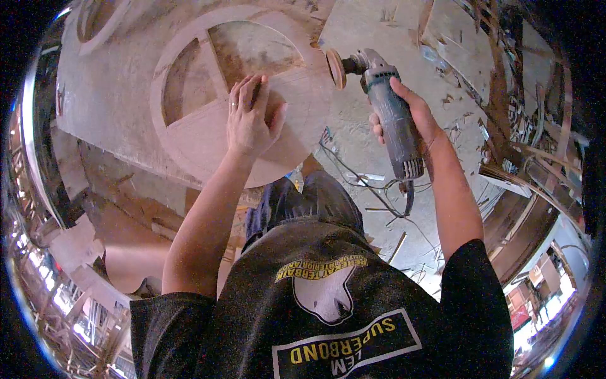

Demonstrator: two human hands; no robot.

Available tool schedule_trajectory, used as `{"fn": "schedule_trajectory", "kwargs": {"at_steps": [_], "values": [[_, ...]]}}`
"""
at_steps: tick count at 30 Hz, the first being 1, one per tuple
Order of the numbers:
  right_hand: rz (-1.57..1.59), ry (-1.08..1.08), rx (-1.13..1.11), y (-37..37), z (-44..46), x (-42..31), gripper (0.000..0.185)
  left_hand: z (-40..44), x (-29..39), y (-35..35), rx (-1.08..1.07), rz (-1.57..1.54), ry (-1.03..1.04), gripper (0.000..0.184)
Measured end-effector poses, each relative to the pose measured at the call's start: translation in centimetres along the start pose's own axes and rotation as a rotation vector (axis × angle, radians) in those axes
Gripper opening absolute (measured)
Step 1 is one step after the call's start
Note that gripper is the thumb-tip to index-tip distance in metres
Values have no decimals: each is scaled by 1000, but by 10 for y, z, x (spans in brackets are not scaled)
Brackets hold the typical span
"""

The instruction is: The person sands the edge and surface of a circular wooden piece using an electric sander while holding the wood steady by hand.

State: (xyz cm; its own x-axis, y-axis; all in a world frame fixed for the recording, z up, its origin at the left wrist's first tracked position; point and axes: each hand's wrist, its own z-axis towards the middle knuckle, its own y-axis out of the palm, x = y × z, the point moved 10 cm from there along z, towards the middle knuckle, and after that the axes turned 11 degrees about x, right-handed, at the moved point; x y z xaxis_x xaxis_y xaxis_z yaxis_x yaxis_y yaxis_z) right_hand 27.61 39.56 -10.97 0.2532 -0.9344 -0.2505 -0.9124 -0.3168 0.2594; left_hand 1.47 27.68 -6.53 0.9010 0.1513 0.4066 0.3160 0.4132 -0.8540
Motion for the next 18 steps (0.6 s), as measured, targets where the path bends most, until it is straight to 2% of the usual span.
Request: {"fn": "schedule_trajectory", "kwargs": {"at_steps": [7, 10, 13, 16, 18], "values": [[-96, -38, -1, 6, 4, -11, 76, -2, 2, -4, 1, 2, -9, 65], [-52, -40, -47, 6, 4, -2, 67, -1, 1, -4, 3, 4, -4, 65], [-25, 3, -3, 0, 4, 8, 66, 0, 0, -1, -5, 7, 1, 66], [-47, 0, 59, -3, -1, 12, 72, 3, -3, 2, -2, -4, 11, 66], [-25, 7, 21, -2, 1, 14, 72, 7, -5, 6, -7, 2, 18, 67]]}}
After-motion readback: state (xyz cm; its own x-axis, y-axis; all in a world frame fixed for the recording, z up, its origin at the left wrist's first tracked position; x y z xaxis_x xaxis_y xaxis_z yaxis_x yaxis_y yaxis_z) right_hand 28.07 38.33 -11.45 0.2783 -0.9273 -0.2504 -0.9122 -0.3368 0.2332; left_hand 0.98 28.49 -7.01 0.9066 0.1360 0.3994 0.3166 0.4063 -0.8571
